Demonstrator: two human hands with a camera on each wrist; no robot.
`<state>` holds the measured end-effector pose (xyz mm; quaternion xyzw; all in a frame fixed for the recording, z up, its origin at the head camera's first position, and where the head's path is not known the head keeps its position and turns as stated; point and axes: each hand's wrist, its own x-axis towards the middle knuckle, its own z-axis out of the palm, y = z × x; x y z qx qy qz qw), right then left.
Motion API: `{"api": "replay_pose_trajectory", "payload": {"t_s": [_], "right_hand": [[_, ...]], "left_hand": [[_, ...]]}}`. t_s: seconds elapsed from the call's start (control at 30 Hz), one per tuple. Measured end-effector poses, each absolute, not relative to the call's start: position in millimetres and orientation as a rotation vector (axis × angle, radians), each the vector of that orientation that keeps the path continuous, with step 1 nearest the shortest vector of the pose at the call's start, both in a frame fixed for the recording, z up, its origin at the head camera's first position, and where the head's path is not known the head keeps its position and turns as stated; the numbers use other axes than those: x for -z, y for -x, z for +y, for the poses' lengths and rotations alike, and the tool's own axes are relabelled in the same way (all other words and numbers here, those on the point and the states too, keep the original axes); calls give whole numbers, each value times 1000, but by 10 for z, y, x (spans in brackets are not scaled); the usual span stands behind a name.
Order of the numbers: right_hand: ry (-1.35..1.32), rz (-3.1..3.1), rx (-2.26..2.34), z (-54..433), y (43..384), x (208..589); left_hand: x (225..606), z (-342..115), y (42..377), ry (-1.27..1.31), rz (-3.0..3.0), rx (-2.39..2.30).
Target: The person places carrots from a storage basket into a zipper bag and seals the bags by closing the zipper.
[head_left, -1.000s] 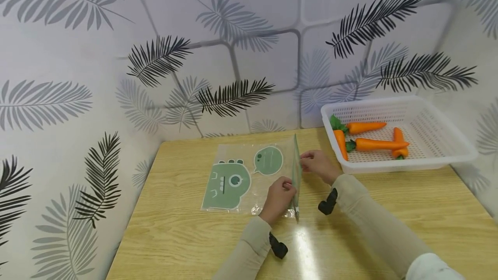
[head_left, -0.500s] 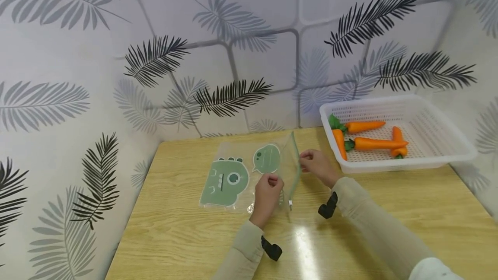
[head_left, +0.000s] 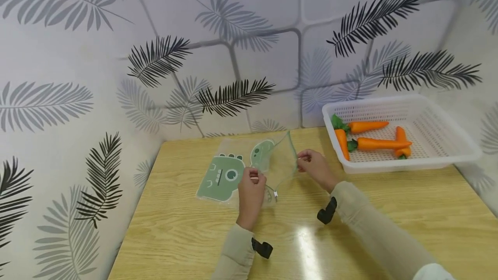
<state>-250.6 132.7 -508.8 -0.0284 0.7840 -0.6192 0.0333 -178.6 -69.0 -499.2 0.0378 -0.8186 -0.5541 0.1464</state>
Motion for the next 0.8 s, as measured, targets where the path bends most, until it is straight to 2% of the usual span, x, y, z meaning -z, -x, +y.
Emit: {"api": "replay_pose_trajectory", "payload": {"t_s": [0.3,0.8], "right_hand": [[94,2377,2037,1246,2396,4980],[102,2329,2181,1214,2392,5121]], "left_hand": [[4715,-682,1670,82,-2282,1595],[4338,-711,1523,215,-2090,1769]]}}
